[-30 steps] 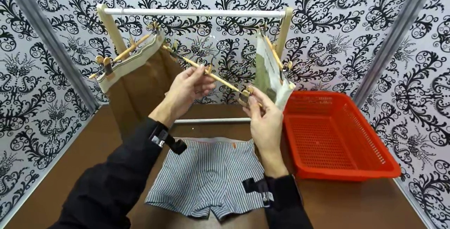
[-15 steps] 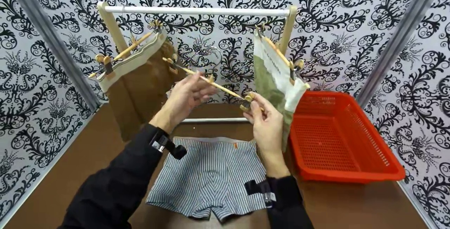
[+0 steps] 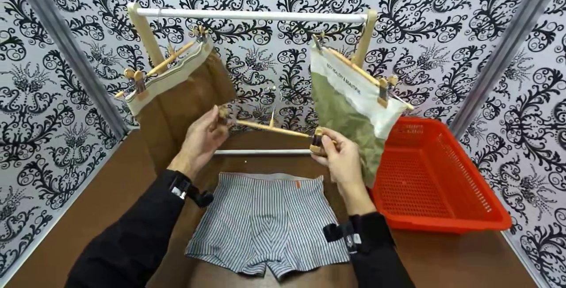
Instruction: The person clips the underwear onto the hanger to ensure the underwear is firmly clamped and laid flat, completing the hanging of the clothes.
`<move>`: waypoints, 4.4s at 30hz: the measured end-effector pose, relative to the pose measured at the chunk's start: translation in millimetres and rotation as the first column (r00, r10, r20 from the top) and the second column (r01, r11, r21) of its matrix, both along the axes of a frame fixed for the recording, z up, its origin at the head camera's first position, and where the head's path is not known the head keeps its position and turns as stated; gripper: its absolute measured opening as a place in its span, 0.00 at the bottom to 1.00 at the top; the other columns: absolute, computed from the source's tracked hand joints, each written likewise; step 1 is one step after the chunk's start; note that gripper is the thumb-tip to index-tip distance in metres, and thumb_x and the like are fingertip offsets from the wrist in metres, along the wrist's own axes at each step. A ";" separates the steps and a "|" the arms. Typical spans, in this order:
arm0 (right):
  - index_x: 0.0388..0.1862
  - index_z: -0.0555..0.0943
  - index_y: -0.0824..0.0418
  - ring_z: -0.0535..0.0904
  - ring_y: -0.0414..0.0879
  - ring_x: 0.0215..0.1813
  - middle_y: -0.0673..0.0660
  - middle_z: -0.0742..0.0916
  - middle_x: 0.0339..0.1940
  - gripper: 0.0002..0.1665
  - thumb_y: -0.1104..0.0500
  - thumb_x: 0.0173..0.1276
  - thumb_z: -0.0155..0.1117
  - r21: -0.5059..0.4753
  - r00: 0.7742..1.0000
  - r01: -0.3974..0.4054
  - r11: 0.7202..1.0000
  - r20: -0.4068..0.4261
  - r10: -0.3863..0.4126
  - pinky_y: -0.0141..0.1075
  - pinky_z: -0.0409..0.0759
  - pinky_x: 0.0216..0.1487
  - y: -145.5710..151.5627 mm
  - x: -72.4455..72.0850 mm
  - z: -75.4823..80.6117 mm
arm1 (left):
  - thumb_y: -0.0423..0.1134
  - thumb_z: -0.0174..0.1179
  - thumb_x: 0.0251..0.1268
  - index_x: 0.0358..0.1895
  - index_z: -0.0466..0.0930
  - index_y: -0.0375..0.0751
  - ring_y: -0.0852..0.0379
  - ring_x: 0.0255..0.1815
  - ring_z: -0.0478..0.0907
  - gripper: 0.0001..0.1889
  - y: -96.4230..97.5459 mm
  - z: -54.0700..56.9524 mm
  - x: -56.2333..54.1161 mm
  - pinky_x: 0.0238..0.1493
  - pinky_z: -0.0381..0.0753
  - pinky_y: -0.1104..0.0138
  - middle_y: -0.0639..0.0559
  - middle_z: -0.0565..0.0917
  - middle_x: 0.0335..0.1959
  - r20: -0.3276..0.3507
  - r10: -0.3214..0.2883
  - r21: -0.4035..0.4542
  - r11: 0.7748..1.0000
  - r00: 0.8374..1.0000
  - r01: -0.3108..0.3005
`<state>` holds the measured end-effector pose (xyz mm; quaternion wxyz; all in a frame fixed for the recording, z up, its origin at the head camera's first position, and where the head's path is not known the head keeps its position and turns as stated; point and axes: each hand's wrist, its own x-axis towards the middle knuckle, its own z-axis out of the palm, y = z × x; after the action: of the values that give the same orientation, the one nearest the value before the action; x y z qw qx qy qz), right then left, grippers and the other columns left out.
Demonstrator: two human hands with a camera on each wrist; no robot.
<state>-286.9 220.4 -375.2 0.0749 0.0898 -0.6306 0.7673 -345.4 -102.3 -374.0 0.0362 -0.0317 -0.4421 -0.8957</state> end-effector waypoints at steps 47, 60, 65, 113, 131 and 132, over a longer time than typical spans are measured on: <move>0.67 0.70 0.79 0.79 0.42 0.41 0.69 0.83 0.55 0.23 0.69 0.77 0.54 0.520 0.959 -0.110 0.847 0.279 -0.046 0.31 0.80 0.37 -9.0 -60.9 -120.4 | 0.21 0.60 0.65 0.51 0.79 0.26 0.55 0.36 0.76 0.12 -0.1 -129.0 0.9 0.34 0.75 0.70 0.41 0.82 0.40 0.148 0.317 -0.573 0.800 0.937 -0.180; 0.67 0.71 0.77 0.78 0.60 0.59 0.74 0.80 0.59 0.23 0.71 0.75 0.53 0.638 0.984 -0.020 0.770 0.147 -0.096 0.31 0.79 0.44 -8.7 -64.1 -123.0 | 0.31 0.66 0.63 0.44 0.85 0.32 0.50 0.39 0.83 0.08 -11.5 -120.8 5.3 0.44 0.80 0.58 0.45 0.87 0.36 0.032 0.290 -0.895 0.435 0.956 -0.102; 0.65 0.74 0.77 0.78 0.61 0.60 0.73 0.81 0.61 0.22 0.72 0.75 0.52 0.658 0.990 0.002 0.753 0.106 -0.096 0.31 0.78 0.48 -8.8 -64.0 -120.8 | 0.32 0.68 0.62 0.41 0.86 0.33 0.50 0.39 0.83 0.07 -15.5 -120.0 7.7 0.45 0.80 0.56 0.46 0.87 0.36 -0.003 0.251 -0.916 0.387 0.968 -0.103; 0.71 0.71 0.61 0.76 0.73 0.58 0.73 0.79 0.59 0.32 0.65 0.68 0.62 0.991 0.992 0.124 -0.055 -0.125 -0.033 0.63 0.77 0.54 -62.6 -40.2 -83.2 | 0.26 0.65 0.57 0.64 0.69 0.20 0.38 0.54 0.77 0.30 -37.2 -125.4 20.8 0.59 0.75 0.48 0.28 0.79 0.55 -0.014 0.043 -0.941 0.336 0.999 -0.028; 0.64 0.77 0.68 0.81 0.66 0.57 0.69 0.85 0.56 0.27 0.60 0.69 0.68 0.984 0.948 0.055 0.171 -0.106 0.301 0.56 0.78 0.59 -171.8 -65.0 -80.6 | 0.21 0.63 0.57 0.63 0.68 0.18 0.43 0.48 0.77 0.28 -39.7 -132.7 32.8 0.50 0.77 0.57 0.34 0.80 0.46 0.001 0.038 -0.849 0.528 0.999 -0.020; 0.63 0.78 0.68 0.81 0.66 0.56 0.69 0.85 0.54 0.25 0.60 0.69 0.67 0.982 0.945 0.057 0.178 -0.111 0.307 0.56 0.78 0.58 -173.3 -66.0 -82.7 | 0.21 0.63 0.56 0.63 0.68 0.18 0.40 0.50 0.78 0.29 -37.9 -132.6 32.4 0.52 0.78 0.55 0.32 0.80 0.47 -0.002 0.040 -0.845 0.534 0.999 -0.023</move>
<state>-352.9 47.1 -457.9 0.0261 0.2775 -0.9450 0.1711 -313.0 -140.2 -506.6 0.0286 -0.0295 -0.8201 -0.5707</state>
